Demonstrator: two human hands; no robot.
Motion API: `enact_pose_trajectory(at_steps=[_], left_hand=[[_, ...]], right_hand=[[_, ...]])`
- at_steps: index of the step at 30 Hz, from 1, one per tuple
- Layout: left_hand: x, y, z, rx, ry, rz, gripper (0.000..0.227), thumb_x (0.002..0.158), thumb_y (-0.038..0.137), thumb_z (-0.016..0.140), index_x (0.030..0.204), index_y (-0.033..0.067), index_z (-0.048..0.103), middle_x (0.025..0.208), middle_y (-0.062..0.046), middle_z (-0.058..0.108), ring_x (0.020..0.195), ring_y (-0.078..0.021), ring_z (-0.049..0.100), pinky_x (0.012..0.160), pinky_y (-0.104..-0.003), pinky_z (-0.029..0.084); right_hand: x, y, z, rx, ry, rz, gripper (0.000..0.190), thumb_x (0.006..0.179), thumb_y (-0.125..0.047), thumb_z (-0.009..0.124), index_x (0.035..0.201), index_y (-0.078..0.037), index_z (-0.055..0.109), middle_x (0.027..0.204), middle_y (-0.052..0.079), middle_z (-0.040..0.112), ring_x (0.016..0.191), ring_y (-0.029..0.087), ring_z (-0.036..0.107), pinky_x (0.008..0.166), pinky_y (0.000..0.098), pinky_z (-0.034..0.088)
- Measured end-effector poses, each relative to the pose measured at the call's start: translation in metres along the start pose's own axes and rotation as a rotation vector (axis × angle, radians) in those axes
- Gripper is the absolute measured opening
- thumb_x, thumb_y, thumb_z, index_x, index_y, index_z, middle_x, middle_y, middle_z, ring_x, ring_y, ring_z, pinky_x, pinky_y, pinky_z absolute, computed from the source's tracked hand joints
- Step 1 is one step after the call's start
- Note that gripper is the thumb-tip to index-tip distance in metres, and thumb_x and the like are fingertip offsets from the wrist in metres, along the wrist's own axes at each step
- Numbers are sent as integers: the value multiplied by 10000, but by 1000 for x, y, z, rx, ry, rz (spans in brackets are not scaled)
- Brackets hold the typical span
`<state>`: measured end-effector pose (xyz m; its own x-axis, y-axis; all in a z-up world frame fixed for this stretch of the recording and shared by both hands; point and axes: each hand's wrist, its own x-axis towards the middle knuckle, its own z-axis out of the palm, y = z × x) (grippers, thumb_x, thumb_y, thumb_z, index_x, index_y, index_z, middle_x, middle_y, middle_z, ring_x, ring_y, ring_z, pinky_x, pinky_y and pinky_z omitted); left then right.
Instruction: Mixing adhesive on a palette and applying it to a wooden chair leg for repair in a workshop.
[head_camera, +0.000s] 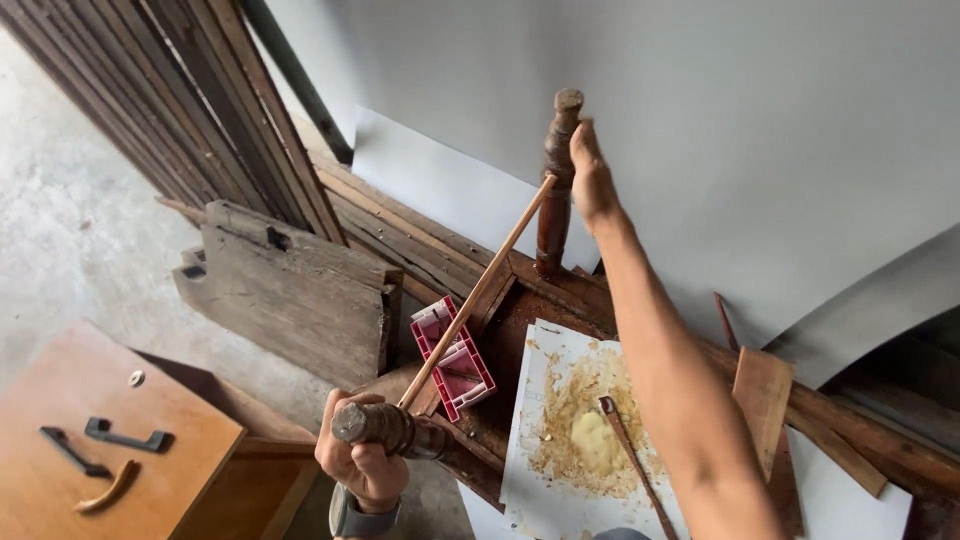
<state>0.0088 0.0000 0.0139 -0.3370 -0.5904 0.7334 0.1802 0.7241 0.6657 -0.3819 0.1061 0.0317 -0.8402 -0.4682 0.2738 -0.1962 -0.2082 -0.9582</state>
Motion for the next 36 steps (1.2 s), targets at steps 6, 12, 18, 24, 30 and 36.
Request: enact_pose_trajectory(at_steps=[6, 12, 18, 24, 30, 36], left_hand=[[-4, -10, 1, -26, 14, 62, 733, 1073, 558, 298, 791, -45, 603, 716, -142, 582, 608, -228, 501, 532, -350, 391], [-4, -8, 2, -34, 18, 30, 755, 1066, 576, 302, 823, -61, 626, 711, -147, 535, 591, -225, 498, 536, -345, 405], [-6, -8, 2, 0, 18, -16, 797, 1057, 625, 282, 811, -47, 634, 699, -113, 498, 540, -183, 450, 497, -317, 338], [-6, -11, 2, -5, 19, 21, 770, 1070, 575, 276, 773, -51, 613, 694, -140, 544, 568, -218, 489, 516, -333, 379], [-6, -11, 2, 2, 18, 53, 745, 1074, 542, 275, 770, -51, 607, 712, -145, 573, 603, -236, 500, 531, -347, 396], [-8, -9, 1, 28, 15, -12, 779, 1061, 601, 271, 811, -36, 642, 727, -119, 554, 579, -202, 489, 527, -321, 374]], right_hand=[[-120, 9, 90, 674, 470, 342, 311, 1039, -379, 482, 1061, -81, 572, 932, 83, 577, 661, 207, 571, 515, 341, 560], [-135, 46, 130, 1828, -443, 141, 331, 1081, -250, 493, 1066, 23, 678, 854, 137, 711, 740, 232, 679, 724, 329, 543], [-132, 47, 134, 1560, 14, 322, 331, 1052, -296, 451, 782, -145, 569, 575, -51, 442, 450, 76, 349, 412, 245, 326], [-133, 47, 134, 1401, 131, 343, 345, 1040, -334, 425, 773, -157, 551, 579, -64, 414, 456, 77, 330, 417, 258, 320], [-131, 34, 132, 1241, 306, 510, 447, 1100, -344, 321, 773, -135, 544, 580, -30, 421, 443, 111, 333, 404, 287, 319], [-134, 45, 126, 1268, 203, 483, 466, 1113, -380, 318, 838, -123, 592, 629, 2, 529, 481, 130, 449, 455, 290, 412]])
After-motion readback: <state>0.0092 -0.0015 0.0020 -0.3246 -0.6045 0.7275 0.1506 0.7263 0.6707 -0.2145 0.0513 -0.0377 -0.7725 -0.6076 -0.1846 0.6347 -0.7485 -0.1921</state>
